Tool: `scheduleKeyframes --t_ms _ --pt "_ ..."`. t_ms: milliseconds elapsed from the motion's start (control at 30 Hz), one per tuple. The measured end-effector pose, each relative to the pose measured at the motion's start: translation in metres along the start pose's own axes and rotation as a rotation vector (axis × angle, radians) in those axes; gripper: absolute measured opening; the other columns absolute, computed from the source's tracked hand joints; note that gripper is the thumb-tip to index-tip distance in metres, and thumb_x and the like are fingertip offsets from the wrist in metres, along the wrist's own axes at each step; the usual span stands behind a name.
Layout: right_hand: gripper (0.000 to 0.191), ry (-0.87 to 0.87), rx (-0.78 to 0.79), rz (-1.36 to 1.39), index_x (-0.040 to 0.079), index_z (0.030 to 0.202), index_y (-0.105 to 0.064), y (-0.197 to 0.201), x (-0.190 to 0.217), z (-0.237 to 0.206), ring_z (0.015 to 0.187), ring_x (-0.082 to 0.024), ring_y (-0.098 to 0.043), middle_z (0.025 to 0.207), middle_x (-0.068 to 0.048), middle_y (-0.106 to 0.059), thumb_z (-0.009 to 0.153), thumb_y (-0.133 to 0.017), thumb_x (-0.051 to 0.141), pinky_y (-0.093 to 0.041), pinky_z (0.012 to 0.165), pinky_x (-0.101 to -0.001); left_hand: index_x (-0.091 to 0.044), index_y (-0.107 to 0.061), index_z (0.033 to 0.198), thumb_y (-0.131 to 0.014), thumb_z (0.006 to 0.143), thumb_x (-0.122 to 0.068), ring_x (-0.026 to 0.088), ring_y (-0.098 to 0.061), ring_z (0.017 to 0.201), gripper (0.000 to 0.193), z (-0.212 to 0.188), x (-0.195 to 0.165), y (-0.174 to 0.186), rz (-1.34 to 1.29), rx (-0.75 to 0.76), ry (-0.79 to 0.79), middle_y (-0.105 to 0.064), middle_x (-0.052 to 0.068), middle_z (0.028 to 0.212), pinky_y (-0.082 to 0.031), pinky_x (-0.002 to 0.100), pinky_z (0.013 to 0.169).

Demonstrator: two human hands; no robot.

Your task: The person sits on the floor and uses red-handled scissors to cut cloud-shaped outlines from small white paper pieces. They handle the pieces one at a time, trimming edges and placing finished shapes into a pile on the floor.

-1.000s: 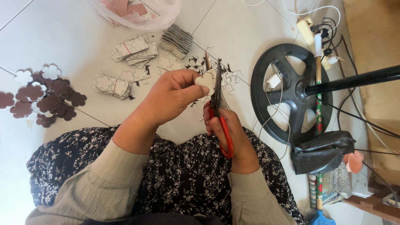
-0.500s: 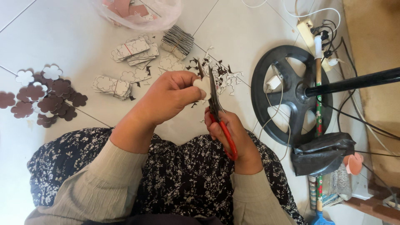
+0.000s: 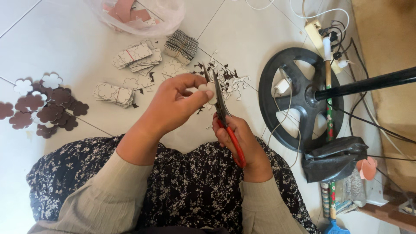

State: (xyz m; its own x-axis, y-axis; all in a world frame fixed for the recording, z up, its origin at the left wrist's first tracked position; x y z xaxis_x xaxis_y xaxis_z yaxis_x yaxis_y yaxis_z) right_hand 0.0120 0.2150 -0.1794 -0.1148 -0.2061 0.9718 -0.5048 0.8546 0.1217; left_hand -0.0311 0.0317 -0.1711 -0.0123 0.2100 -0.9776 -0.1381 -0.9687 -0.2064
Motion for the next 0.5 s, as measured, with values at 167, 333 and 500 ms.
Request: scheduleKeyframes --t_ms 167,333,500 --pt "0.07 0.008 -0.011 0.062 0.005 0.111 -0.057 0.001 -0.002 0.001 0.069 -0.008 -0.047 0.084 0.002 -0.051 0.087 -0.064 0.071 -0.042 0.06 -0.0225 -0.003 -0.069 0.097 -0.074 0.095 -0.015 0.002 -0.055 0.071 0.013 0.002 0.003 -0.006 -0.063 0.002 -0.001 -0.066 -0.005 0.081 -0.045 0.02 0.062" --pt "0.07 0.072 0.036 0.096 0.003 0.104 -0.057 0.002 0.001 -0.004 0.076 -0.011 -0.05 0.086 0.001 -0.048 0.095 -0.059 0.072 -0.044 0.068 -0.0249 -0.003 -0.07 0.098 -0.077 0.093 -0.015 0.002 -0.056 0.069 0.014 0.001 0.008 -0.011 -0.036 -0.002 0.026 -0.065 -0.005 0.078 -0.046 0.02 0.06" --pt "0.071 0.078 0.089 0.075 0.004 0.105 -0.058 0.001 0.004 -0.005 0.077 -0.011 -0.05 0.087 0.0 -0.05 0.094 -0.057 0.074 -0.044 0.07 -0.0257 -0.002 -0.07 0.094 -0.077 0.09 -0.012 0.005 -0.061 0.071 0.014 0.001 0.014 -0.012 -0.172 0.067 0.173 -0.069 -0.001 0.079 -0.049 0.021 0.064"
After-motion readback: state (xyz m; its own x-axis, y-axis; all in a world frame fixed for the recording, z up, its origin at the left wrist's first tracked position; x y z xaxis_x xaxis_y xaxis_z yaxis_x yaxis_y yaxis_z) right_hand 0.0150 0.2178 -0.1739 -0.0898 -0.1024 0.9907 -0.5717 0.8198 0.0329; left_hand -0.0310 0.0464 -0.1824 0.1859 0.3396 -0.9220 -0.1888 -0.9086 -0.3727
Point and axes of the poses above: each hand's wrist, its own z-axis towards the middle knuckle, its own y-axis out of the back of the hand, x = y × z, the point moved 5 cm from there along z, towards the middle knuckle
